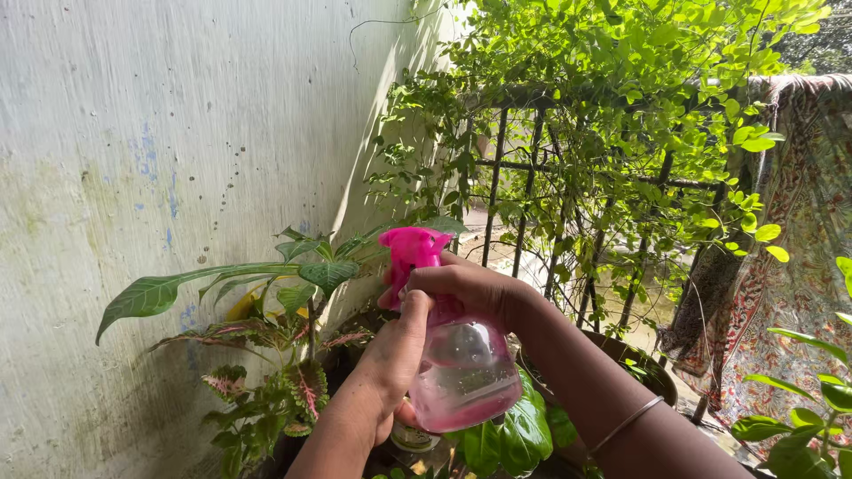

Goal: The person uses a pink spray bottle to spray water onto various potted plants, including aloe vera and small shrubs. They move from pot to pot, repeatedly squeezing the trigger to mist the leaves and soil.

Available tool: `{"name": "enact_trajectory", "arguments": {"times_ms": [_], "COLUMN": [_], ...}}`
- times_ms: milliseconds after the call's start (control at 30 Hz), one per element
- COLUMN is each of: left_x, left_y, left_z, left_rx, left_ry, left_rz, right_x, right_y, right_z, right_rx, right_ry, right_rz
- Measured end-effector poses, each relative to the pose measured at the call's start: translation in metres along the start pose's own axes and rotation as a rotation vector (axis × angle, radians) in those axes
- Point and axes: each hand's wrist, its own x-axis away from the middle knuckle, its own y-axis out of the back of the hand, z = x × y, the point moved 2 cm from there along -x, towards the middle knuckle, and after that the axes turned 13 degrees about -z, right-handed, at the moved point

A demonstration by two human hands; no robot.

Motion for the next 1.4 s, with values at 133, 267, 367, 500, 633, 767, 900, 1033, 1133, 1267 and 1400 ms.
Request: {"name": "enact_trajectory", "arguments": {"times_ms": [133,267,367,500,633,767,900,1033,1133,1267,1400], "left_x": [0.01,0.024,0.027,0.027,0.018,0.015,0.016,0.01,0.006,-0.005,-0.01], "left_y": [-0.001,-0.002,-0.003,-0.002,-0.001,-0.002,0.0,0.004,0.006,0.007,0.001], "left_z": [0.0,0.0,0.002,0.006,0.005,0.003,-0.002,-0.001,0.003,0.009,0.016], "left_rx": [-0.037,-0.037,-0.04,0.013,0.073,0.219,0.23,0.262,0.318,0.316,0.315], "left_ry": [0.013,0.039,0.04,0.015,-0.032,-0.057,-0.003,-0.019,-0.016,0.027,0.066], "left_rz": [-0.024,-0.072,-0.095,-0.138,-0.128,-0.082,-0.074,-0.034,0.011,0.058,0.117], "right_x": [0.011,0.012,0.015,0.019,0.018,0.012,0.007,0.0,-0.003,-0.005,-0.006], "right_y": [0.0,0.0,-0.002,-0.005,-0.005,-0.003,0.0,0.003,0.002,0.003,0.009], "right_z": [-0.001,-0.007,-0.01,-0.008,-0.007,-0.004,-0.002,-0.004,-0.01,-0.019,-0.035], "right_rx": [0.012,-0.08,-0.088,-0.058,-0.022,-0.009,0.018,0.041,0.026,0.075,-0.015], "right_ry": [-0.008,-0.031,-0.021,0.023,0.001,0.036,0.012,-0.028,-0.03,-0.091,-0.14], "right_rz": [-0.002,0.017,0.009,-0.029,-0.117,-0.157,-0.199,-0.23,-0.253,-0.376,-0.442]}}
